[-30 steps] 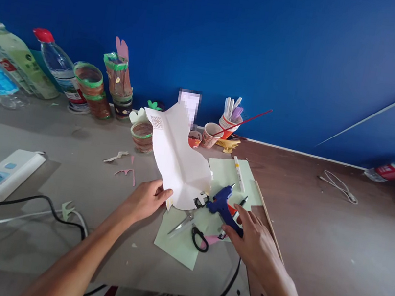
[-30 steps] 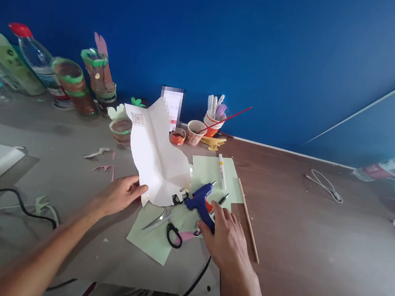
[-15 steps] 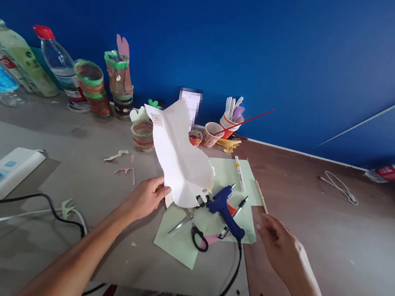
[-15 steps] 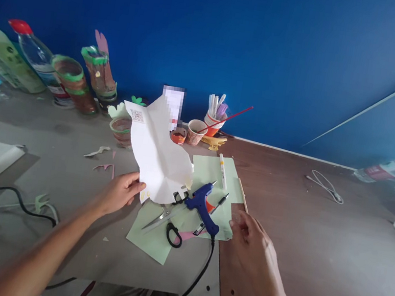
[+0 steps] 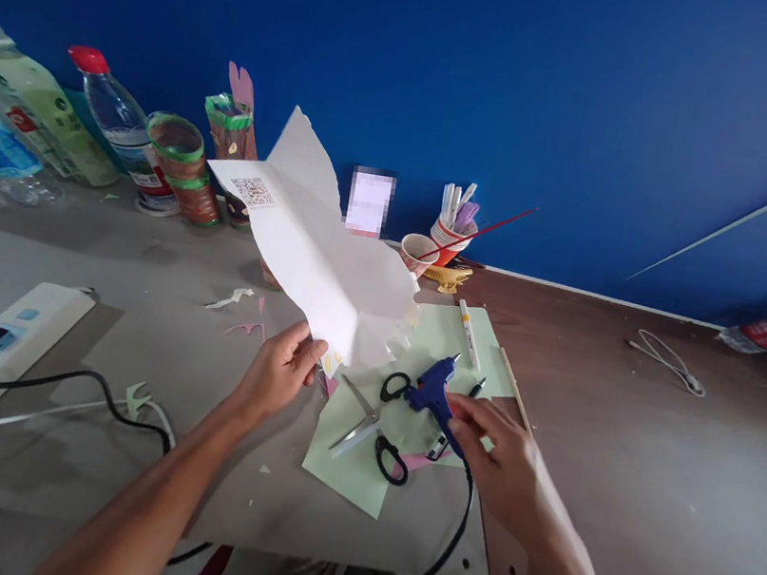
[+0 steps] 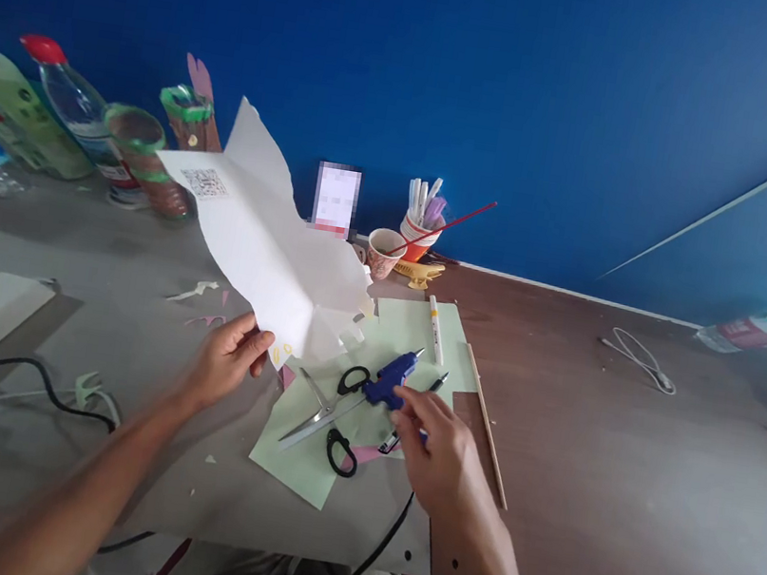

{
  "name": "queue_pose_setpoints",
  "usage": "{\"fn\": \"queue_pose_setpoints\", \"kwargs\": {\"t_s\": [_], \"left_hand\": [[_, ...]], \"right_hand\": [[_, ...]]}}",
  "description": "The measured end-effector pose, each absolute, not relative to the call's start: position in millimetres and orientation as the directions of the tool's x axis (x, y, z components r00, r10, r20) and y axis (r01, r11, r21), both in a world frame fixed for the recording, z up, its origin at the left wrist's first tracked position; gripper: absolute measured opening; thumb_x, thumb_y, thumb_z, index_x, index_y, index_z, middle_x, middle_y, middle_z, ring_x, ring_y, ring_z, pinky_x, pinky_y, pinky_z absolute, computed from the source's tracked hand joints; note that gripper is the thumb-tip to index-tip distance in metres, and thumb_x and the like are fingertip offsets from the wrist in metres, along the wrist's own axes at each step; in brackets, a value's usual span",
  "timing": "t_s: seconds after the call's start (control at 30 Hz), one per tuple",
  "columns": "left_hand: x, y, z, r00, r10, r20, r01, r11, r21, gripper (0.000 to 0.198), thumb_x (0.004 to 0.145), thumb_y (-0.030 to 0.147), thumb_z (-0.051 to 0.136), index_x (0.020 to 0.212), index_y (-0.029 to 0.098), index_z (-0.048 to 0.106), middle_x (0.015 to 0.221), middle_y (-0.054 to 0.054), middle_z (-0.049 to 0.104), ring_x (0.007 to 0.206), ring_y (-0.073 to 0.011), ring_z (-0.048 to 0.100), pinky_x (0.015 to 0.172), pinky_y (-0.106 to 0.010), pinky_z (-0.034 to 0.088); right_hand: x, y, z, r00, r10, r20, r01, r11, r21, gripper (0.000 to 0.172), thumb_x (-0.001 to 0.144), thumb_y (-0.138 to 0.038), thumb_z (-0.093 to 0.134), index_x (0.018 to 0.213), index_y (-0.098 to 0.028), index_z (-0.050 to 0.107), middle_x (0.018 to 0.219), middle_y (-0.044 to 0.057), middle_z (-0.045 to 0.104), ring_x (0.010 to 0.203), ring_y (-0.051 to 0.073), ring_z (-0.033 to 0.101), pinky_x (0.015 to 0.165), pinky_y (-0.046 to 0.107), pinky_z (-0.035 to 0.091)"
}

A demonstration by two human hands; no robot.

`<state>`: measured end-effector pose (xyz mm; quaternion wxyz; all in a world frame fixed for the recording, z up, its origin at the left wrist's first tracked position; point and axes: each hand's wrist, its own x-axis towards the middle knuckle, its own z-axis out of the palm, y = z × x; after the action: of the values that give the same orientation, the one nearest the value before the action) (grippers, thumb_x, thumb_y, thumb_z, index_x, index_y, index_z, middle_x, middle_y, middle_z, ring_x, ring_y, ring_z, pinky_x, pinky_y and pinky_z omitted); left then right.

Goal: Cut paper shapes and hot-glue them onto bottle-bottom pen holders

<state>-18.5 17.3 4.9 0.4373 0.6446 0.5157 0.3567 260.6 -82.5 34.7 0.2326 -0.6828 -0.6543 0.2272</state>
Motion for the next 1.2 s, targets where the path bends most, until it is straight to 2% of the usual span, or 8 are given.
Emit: {"fn": "queue_pose_setpoints", "kwargs": {"t_s": [0.17,0.3,0.43,0.57,0.7,0.9,1.07,1.2], "left_hand": [[-20,19,6,0.175,0.983,0.053,0.391,-0.119,0.913,0.030,0.088,0.040,0.044,0.065,0.022,0.037,0.050,0.006,0.048,0.048,-0.0103,0.047,0.053,-0.024,0.037],[-19,17,9,0.195,0.980,0.042,0.410,-0.120,0.904,0.028,0.090,0.038,0.042,0.068,0.022,0.039,0.052,0.006,0.048,0.050,-0.0105,0.049,0.055,-0.024,0.039],[-18,14,10,0.214,0.976,0.041,0.395,-0.125,0.910,0.028,0.091,0.039,0.041,0.069,0.022,0.041,0.053,0.006,0.048,0.050,-0.0102,0.048,0.055,-0.024,0.038],[-18,14,7,0.248,0.968,0.031,0.396,-0.131,0.909,0.027,0.091,0.040,0.041,0.072,0.022,0.043,0.054,0.006,0.048,0.051,-0.0104,0.047,0.055,-0.024,0.037],[-17,14,3,0.245,0.969,0.015,0.406,-0.117,0.906,0.028,0.091,0.041,0.041,0.071,0.022,0.043,0.053,0.006,0.047,0.050,-0.0106,0.046,0.055,-0.024,0.036],[-15,14,2,0.255,0.967,-0.006,0.395,-0.099,0.913,0.029,0.090,0.041,0.041,0.069,0.022,0.042,0.052,0.006,0.047,0.050,-0.0112,0.046,0.054,-0.024,0.036],[-15,13,-1,0.265,0.964,-0.016,0.392,-0.093,0.915,0.028,0.090,0.041,0.042,0.069,0.022,0.042,0.052,0.006,0.047,0.051,-0.0114,0.047,0.055,-0.024,0.036],[-15,12,-1,0.273,0.962,-0.026,0.380,-0.084,0.921,0.028,0.091,0.041,0.041,0.070,0.022,0.041,0.053,0.006,0.046,0.051,-0.0111,0.047,0.055,-0.024,0.036]], "right_hand": [[227,-66,46,-0.172,0.985,-0.013,0.812,0.134,-0.569,0.027,0.093,-0.025,0.042,0.107,-0.019,0.065,0.092,0.008,0.067,0.081,0.019,0.062,0.069,0.028,0.047],[212,-68,49,-0.306,0.931,-0.197,0.888,0.205,-0.412,0.018,0.090,-0.018,0.048,0.088,-0.018,0.066,0.084,0.006,0.066,0.080,0.021,0.063,0.068,0.029,0.045],[206,-84,44,-0.253,0.916,-0.310,0.955,0.185,-0.234,0.013,0.088,-0.018,0.052,0.089,-0.017,0.065,0.093,0.008,0.066,0.079,0.022,0.064,0.067,0.030,0.044],[200,-93,33,-0.246,0.904,-0.350,0.963,0.187,-0.194,0.012,0.089,-0.020,0.053,0.089,-0.018,0.064,0.094,0.008,0.066,0.079,0.022,0.065,0.068,0.030,0.043],[191,-90,28,-0.192,0.912,-0.362,0.978,0.145,-0.152,0.014,0.087,-0.018,0.055,0.098,-0.016,0.064,0.100,0.009,0.066,0.082,0.024,0.066,0.067,0.029,0.042],[191,-83,31,-0.184,0.876,-0.446,0.977,0.115,-0.177,0.021,0.088,-0.012,0.047,0.100,-0.016,0.063,0.099,0.009,0.068,0.083,0.024,0.068,0.064,0.028,0.038],[191,-79,27,-0.161,0.875,-0.457,0.974,0.067,-0.215,0.019,0.085,-0.013,0.048,0.097,-0.015,0.062,0.098,0.011,0.069,0.087,0.025,0.067,0.064,0.028,0.037],[192,-81,32,-0.221,0.886,-0.407,0.928,0.062,-0.367,0.015,0.079,-0.011,0.048,0.086,-0.018,0.059,0.085,0.006,0.070,0.076,0.020,0.064,0.061,0.025,0.035]]}}
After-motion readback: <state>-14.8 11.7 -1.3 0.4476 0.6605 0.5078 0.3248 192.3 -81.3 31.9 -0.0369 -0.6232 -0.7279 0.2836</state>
